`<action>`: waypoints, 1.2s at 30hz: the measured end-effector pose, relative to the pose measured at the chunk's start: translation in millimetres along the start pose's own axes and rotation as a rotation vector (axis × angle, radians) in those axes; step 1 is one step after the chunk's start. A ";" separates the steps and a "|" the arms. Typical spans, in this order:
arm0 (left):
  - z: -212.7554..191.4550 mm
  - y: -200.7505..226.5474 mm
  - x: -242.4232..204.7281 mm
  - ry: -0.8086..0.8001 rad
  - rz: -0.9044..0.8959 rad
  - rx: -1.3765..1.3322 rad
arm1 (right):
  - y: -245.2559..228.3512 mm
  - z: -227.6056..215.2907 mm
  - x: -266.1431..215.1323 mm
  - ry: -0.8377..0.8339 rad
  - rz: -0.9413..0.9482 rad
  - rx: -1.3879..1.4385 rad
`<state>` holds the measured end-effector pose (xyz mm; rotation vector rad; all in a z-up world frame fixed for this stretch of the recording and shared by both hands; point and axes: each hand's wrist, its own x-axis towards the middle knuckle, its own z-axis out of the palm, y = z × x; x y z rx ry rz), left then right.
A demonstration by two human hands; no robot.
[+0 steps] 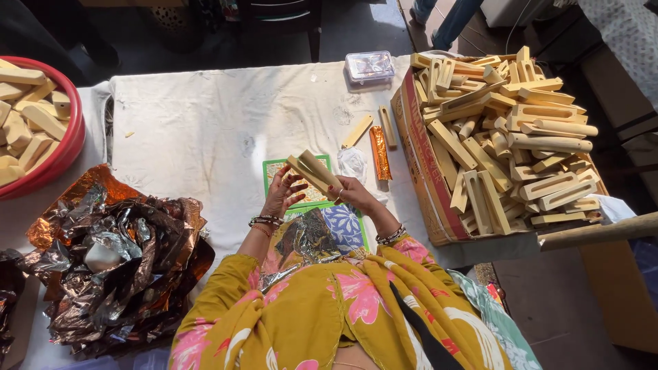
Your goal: The person places a wrapped wooden block into a plastic container and closes it. She then wipes two wooden blocks with a white cloth and wraps one block in a metallic foil sheet. The wrapped block is placed on the table.
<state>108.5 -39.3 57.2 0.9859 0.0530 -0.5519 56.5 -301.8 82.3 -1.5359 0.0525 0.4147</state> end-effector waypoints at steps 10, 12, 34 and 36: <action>-30.1 -14.4 18.0 0.086 0.113 -0.054 | -15.3 9.7 7.4 0.128 0.044 -0.472; -42.4 -14.9 14.6 0.174 0.078 -0.150 | 12.7 -12.4 20.8 0.474 0.047 -0.157; -70.6 -121.2 -16.5 0.082 -0.253 -0.060 | 42.2 -90.4 69.0 0.823 -0.195 -1.180; -69.4 -124.8 -19.2 0.057 -0.254 0.012 | 13.4 -78.8 87.2 0.595 0.006 -1.208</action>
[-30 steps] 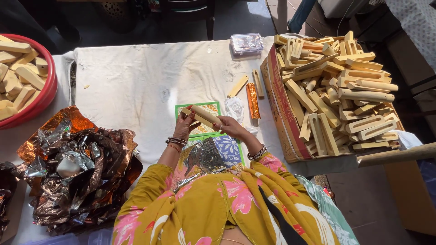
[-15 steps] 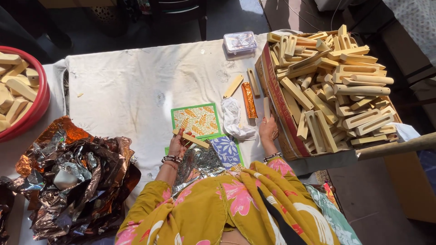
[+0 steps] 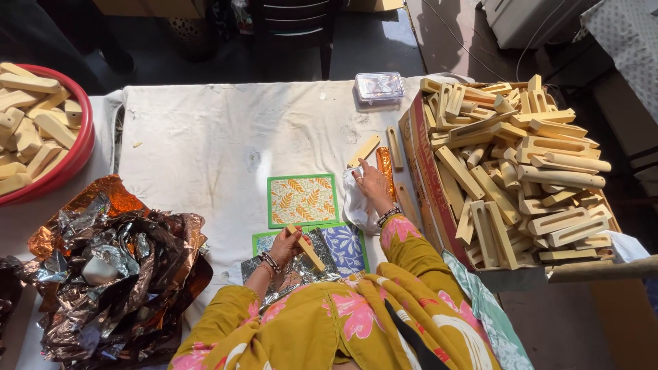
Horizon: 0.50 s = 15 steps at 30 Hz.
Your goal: The person places a wrapped wooden block into a plastic container and closes it. She then wipes two wooden blocks with a white cloth and wraps one block in a metallic foil sheet. The wrapped block is placed on the table.
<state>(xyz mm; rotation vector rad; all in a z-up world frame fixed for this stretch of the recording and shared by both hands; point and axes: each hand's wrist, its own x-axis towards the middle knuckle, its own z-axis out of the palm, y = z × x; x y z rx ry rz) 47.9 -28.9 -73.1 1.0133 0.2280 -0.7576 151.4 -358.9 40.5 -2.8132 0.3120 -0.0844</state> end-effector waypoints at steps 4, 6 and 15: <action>-2.7 -6.0 3.6 0.005 0.041 -0.011 | -24.8 -2.6 31.4 -0.224 0.078 -0.047; 1.3 -0.7 -2.6 -0.001 0.030 -0.023 | -28.2 6.4 41.8 -0.274 0.142 -0.026; -2.9 -1.4 -1.3 0.024 0.003 0.026 | -26.3 14.4 53.3 -0.118 0.310 0.130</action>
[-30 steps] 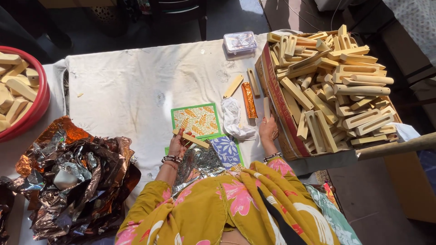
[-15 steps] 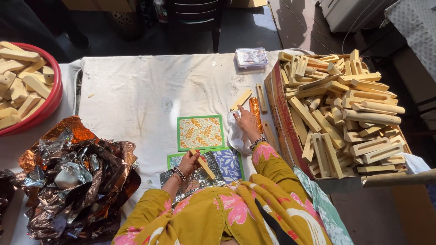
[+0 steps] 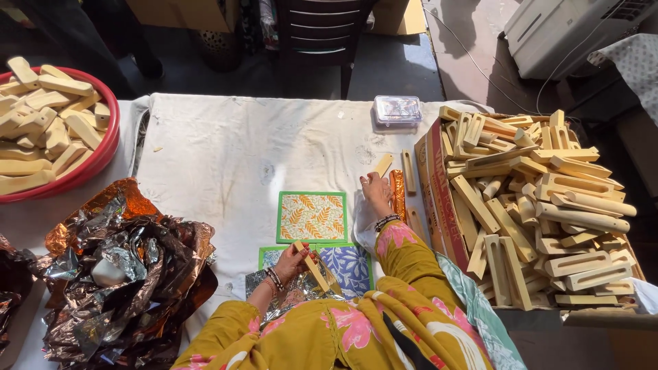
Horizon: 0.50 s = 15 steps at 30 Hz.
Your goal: The person places a wrapped wooden block into a plastic container and closes it. She then wipes two wooden blocks with a white cloth and wraps one block in a metallic foil sheet. The wrapped block is placed on the table.
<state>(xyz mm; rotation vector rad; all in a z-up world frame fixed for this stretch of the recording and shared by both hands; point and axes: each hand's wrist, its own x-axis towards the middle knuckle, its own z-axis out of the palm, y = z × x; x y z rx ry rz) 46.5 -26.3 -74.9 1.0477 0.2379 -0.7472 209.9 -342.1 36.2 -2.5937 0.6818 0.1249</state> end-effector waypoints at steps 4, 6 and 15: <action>-6.0 -3.7 5.6 -0.016 -0.028 0.006 | 44.0 36.6 42.4 0.134 0.099 0.465; -6.9 -1.4 3.9 -0.046 -0.054 -0.083 | 51.3 38.7 35.6 0.183 0.052 0.969; 15.2 43.4 -9.4 -0.048 0.114 -0.320 | -6.9 -10.1 -194.0 0.163 -0.673 0.689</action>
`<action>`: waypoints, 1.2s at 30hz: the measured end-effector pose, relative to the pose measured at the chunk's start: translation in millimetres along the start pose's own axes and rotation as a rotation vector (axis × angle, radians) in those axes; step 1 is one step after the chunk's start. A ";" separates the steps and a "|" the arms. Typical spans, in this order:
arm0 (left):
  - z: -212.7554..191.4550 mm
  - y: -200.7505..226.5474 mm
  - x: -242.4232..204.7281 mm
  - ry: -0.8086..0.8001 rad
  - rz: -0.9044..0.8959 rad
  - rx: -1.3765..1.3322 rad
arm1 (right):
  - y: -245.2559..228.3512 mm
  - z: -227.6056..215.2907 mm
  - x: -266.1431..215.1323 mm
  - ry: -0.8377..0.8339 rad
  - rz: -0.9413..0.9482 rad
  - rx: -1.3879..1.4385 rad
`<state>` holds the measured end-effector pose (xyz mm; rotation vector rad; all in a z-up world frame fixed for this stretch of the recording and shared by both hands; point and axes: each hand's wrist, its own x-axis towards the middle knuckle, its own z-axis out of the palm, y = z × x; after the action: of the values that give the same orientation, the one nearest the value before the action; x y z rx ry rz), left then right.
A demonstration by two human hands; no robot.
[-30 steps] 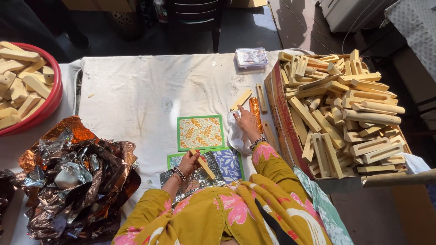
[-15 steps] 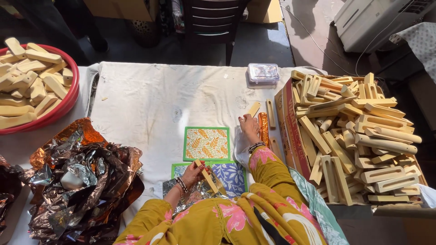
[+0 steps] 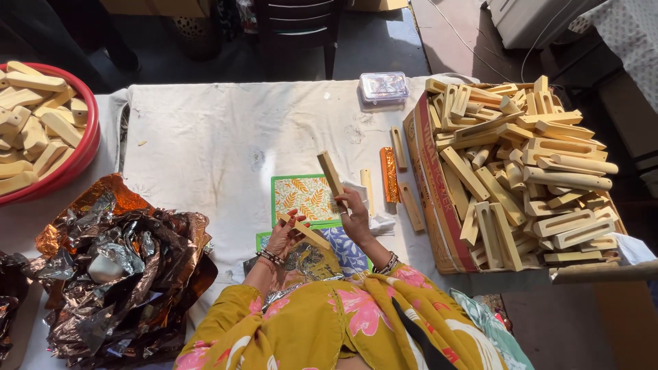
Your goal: The person places a wrapped wooden block into a plastic container and closes it. She then wipes two wooden blocks with a white cloth and wraps one block in a metallic foil sheet. The wrapped block is placed on the table.
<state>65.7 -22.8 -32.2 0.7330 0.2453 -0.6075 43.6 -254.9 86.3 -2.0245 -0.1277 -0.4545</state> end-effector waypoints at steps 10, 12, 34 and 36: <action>-5.3 5.0 10.4 0.046 0.131 0.111 | -4.3 2.3 -25.4 -0.577 0.034 -0.175; -6.4 7.4 8.4 0.157 0.128 0.022 | 0.4 -3.1 -11.5 -0.293 0.072 -0.556; -40.5 25.5 75.4 0.508 0.423 -0.017 | 78.4 -6.5 40.0 0.172 0.498 -0.201; -38.6 23.0 82.1 0.536 0.521 0.174 | 51.4 4.9 49.8 0.175 0.515 0.300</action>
<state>145.3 -18.2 -81.4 1.0759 0.4784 0.0755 105.2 -280.4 60.0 -1.6340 0.4035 -0.2611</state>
